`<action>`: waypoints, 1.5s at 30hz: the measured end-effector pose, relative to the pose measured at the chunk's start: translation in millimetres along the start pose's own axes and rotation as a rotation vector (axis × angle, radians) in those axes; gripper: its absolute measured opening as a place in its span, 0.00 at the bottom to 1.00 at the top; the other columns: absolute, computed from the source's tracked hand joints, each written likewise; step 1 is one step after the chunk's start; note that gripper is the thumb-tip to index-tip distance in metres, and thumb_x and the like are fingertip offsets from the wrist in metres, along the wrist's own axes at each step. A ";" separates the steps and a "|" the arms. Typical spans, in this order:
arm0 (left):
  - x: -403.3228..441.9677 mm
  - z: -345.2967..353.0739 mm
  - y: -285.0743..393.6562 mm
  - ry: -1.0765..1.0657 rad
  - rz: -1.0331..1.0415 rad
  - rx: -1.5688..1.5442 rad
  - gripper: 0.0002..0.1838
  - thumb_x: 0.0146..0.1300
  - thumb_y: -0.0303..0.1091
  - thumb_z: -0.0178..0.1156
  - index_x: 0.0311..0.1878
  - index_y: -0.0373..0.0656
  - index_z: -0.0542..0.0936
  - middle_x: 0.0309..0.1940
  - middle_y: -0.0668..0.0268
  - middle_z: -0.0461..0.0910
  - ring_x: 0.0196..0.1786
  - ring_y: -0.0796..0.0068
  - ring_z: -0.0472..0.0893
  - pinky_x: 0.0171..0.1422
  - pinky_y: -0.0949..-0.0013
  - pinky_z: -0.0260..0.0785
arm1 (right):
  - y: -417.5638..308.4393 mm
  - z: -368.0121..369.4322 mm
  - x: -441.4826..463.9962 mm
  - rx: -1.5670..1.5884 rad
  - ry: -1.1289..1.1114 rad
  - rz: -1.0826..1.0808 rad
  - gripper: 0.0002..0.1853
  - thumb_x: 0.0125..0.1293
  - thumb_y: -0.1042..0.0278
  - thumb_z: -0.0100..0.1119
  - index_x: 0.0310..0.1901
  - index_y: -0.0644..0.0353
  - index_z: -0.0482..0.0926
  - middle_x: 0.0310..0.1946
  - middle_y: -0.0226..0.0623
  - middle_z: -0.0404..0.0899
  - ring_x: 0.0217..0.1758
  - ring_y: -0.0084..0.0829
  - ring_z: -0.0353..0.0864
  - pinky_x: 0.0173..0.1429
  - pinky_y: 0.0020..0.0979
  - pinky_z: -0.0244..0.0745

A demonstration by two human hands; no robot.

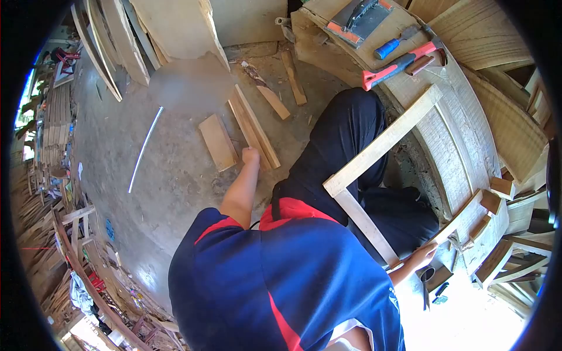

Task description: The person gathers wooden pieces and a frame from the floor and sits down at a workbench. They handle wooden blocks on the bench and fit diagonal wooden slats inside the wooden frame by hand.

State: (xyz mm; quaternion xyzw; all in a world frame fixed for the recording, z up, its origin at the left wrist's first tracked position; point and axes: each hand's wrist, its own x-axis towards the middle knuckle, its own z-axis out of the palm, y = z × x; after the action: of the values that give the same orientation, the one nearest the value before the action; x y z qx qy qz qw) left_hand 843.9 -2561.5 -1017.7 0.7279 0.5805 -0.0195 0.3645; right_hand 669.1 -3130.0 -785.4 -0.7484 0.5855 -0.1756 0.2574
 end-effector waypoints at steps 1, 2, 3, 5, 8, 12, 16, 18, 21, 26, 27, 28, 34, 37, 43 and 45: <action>-15.1 -0.8 7.5 0.071 -0.055 0.218 0.19 0.61 0.43 0.56 0.49 0.39 0.70 0.47 0.50 0.74 0.49 0.52 0.75 0.54 0.58 0.68 | -2.7 0.3 -2.6 0.000 0.006 0.012 0.35 0.68 0.38 0.38 0.54 0.67 0.75 0.30 0.45 0.78 0.27 0.34 0.74 0.31 0.34 0.70; -27.8 -0.6 15.2 0.067 -0.056 0.217 0.19 0.61 0.43 0.56 0.49 0.39 0.70 0.47 0.50 0.74 0.49 0.52 0.75 0.54 0.58 0.68 | -4.9 0.3 -4.6 0.001 0.012 0.023 0.35 0.68 0.38 0.38 0.54 0.67 0.75 0.32 0.45 0.78 0.28 0.34 0.75 0.32 0.34 0.70; -39.6 0.5 21.9 0.137 0.046 0.329 0.23 0.59 0.43 0.58 0.51 0.40 0.68 0.51 0.48 0.71 0.53 0.49 0.73 0.56 0.57 0.68 | -5.1 -0.4 -5.0 0.001 0.015 0.021 0.35 0.68 0.38 0.38 0.54 0.67 0.75 0.32 0.45 0.78 0.28 0.34 0.75 0.32 0.34 0.70; -52.8 6.9 28.4 0.203 0.149 0.437 0.26 0.57 0.44 0.61 0.54 0.40 0.66 0.55 0.46 0.68 0.57 0.46 0.71 0.57 0.56 0.68 | -4.8 -0.2 -5.0 -0.001 0.016 0.026 0.35 0.68 0.37 0.38 0.54 0.65 0.75 0.35 0.45 0.79 0.30 0.34 0.75 0.33 0.33 0.70; -65.5 20.5 35.0 -0.088 0.203 0.451 0.29 0.54 0.45 0.64 0.54 0.42 0.66 0.55 0.48 0.67 0.59 0.49 0.69 0.59 0.55 0.67 | -4.6 -1.1 -4.9 -0.015 0.000 0.058 0.34 0.68 0.38 0.38 0.55 0.65 0.74 0.36 0.46 0.79 0.32 0.36 0.76 0.35 0.34 0.71; -67.9 29.1 43.7 -0.023 -0.078 0.475 0.33 0.50 0.47 0.67 0.55 0.42 0.67 0.57 0.52 0.65 0.60 0.53 0.70 0.60 0.54 0.68 | 22.7 6.6 10.2 -0.027 0.087 -0.117 0.37 0.67 0.36 0.37 0.57 0.66 0.72 0.24 0.43 0.76 0.18 0.30 0.70 0.21 0.31 0.63; -59.1 30.0 46.6 0.057 -0.201 0.442 0.34 0.48 0.47 0.70 0.55 0.41 0.68 0.57 0.52 0.67 0.60 0.55 0.71 0.59 0.55 0.69 | -3.9 -1.0 -7.8 0.008 0.025 -0.009 0.35 0.68 0.39 0.38 0.56 0.67 0.73 0.37 0.49 0.79 0.32 0.37 0.77 0.37 0.34 0.72; -53.4 17.2 42.3 -0.013 -0.185 0.415 0.34 0.48 0.46 0.70 0.54 0.39 0.69 0.55 0.52 0.70 0.58 0.55 0.73 0.58 0.56 0.70 | -6.3 -4.2 -7.8 -0.011 -0.005 0.010 0.35 0.68 0.38 0.38 0.56 0.66 0.73 0.36 0.49 0.79 0.32 0.37 0.77 0.36 0.34 0.71; -48.0 5.0 38.6 -0.128 -0.101 0.377 0.33 0.47 0.44 0.71 0.53 0.35 0.72 0.51 0.51 0.76 0.53 0.55 0.77 0.56 0.59 0.71 | -4.1 -3.1 -4.0 -0.020 -0.032 0.038 0.34 0.68 0.39 0.38 0.55 0.66 0.73 0.34 0.48 0.79 0.32 0.37 0.77 0.36 0.34 0.71; -30.5 8.0 34.6 -0.254 -0.020 0.412 0.32 0.49 0.44 0.69 0.53 0.33 0.74 0.48 0.48 0.79 0.49 0.55 0.80 0.52 0.62 0.72 | 2.4 0.3 -0.1 -0.029 0.008 0.015 0.34 0.69 0.39 0.37 0.54 0.66 0.74 0.31 0.47 0.79 0.32 0.39 0.77 0.36 0.35 0.71; -6.7 24.5 17.4 -0.349 0.016 0.324 0.28 0.53 0.43 0.66 0.52 0.34 0.74 0.46 0.49 0.79 0.47 0.55 0.80 0.51 0.61 0.72 | 0.2 -0.4 -1.7 -0.042 0.001 0.019 0.34 0.69 0.39 0.36 0.54 0.66 0.74 0.32 0.47 0.79 0.32 0.39 0.77 0.37 0.36 0.71; 5.3 34.3 7.7 -0.444 0.054 0.233 0.24 0.57 0.42 0.63 0.51 0.36 0.75 0.44 0.49 0.79 0.45 0.54 0.80 0.50 0.60 0.72 | -0.5 -1.3 -1.9 -0.052 -0.006 0.022 0.34 0.69 0.40 0.36 0.54 0.66 0.75 0.33 0.47 0.79 0.32 0.39 0.77 0.37 0.36 0.72; -15.2 6.3 49.1 -0.362 -0.070 -0.556 0.09 0.67 0.33 0.50 0.42 0.36 0.73 0.35 0.57 0.77 0.33 0.62 0.79 0.41 0.59 0.74 | -7.9 -2.1 -9.2 -0.027 -0.002 0.052 0.32 0.69 0.40 0.36 0.52 0.64 0.76 0.34 0.47 0.80 0.34 0.40 0.78 0.41 0.37 0.72; -58.5 -41.8 82.2 -0.298 0.091 -0.714 0.08 0.69 0.33 0.47 0.41 0.39 0.71 0.34 0.60 0.75 0.31 0.67 0.78 0.35 0.63 0.75 | -19.4 -6.2 -14.6 -0.061 -0.035 0.049 0.31 0.69 0.41 0.37 0.51 0.64 0.76 0.35 0.47 0.80 0.36 0.40 0.79 0.43 0.37 0.72; -149.9 -98.1 148.9 -0.182 0.842 -0.557 0.20 0.72 0.42 0.44 0.52 0.34 0.72 0.40 0.62 0.76 0.43 0.75 0.75 0.46 0.73 0.70 | -8.5 0.6 -14.9 -0.113 0.136 -0.163 0.31 0.69 0.41 0.37 0.48 0.65 0.77 0.37 0.54 0.80 0.41 0.53 0.79 0.45 0.44 0.72; -184.4 -105.6 169.9 -0.534 0.868 -0.564 0.20 0.72 0.41 0.47 0.54 0.32 0.72 0.41 0.64 0.77 0.42 0.80 0.74 0.46 0.77 0.67 | -4.9 -0.5 -11.9 -0.041 0.040 -0.084 0.28 0.69 0.45 0.39 0.50 0.65 0.76 0.42 0.53 0.79 0.46 0.54 0.78 0.49 0.44 0.71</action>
State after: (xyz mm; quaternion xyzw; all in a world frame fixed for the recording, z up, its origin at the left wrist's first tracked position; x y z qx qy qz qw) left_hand 888.2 -2666.5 -770.7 0.7438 0.1000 0.1043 0.6526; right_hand 669.7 -3117.7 -781.6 -0.7737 0.5621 -0.1889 0.2228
